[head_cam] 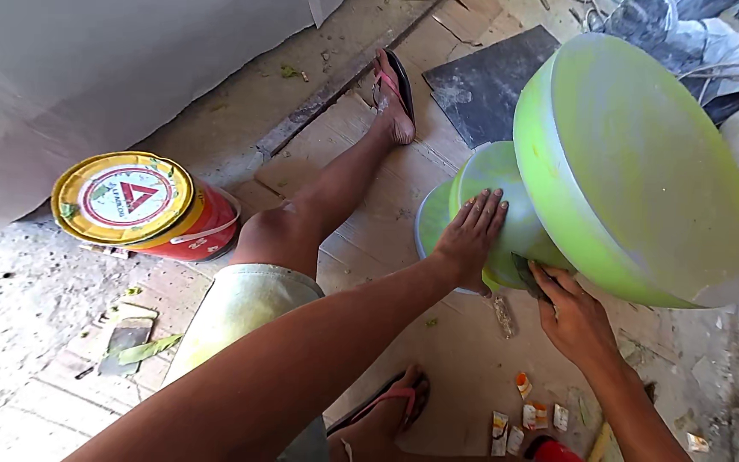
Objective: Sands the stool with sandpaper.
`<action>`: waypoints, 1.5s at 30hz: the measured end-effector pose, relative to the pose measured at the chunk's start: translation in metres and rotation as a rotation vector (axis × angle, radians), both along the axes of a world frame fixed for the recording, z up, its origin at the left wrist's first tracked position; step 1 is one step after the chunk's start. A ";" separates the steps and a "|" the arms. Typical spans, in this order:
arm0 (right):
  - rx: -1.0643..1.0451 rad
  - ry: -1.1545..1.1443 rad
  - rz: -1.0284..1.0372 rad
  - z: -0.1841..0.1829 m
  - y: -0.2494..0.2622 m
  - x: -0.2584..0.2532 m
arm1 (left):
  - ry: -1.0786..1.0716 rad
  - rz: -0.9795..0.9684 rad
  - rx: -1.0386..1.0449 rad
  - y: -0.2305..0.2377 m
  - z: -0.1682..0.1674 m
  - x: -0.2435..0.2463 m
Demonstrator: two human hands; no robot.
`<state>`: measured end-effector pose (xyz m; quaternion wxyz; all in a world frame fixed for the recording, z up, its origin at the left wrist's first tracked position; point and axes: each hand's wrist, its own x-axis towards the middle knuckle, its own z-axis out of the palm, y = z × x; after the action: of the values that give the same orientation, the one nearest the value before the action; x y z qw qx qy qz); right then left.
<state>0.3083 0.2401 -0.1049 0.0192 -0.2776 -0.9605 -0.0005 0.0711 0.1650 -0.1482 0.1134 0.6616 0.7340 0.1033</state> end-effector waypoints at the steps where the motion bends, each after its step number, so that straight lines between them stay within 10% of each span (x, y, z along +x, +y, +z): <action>1: -0.011 -0.035 -0.022 0.000 -0.007 0.001 | 0.008 0.000 -0.005 -0.001 0.000 0.001; 16: -0.010 0.192 -0.062 0.004 0.049 0.016 | -0.014 0.022 -0.001 0.001 -0.002 0.002; 45: -0.013 -0.220 -0.098 0.006 -0.013 -0.008 | 0.015 0.004 -0.020 0.000 0.003 0.000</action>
<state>0.3001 0.2273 -0.0993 -0.0881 -0.3225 -0.9421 -0.0256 0.0712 0.1649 -0.1454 0.1145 0.6596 0.7372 0.0912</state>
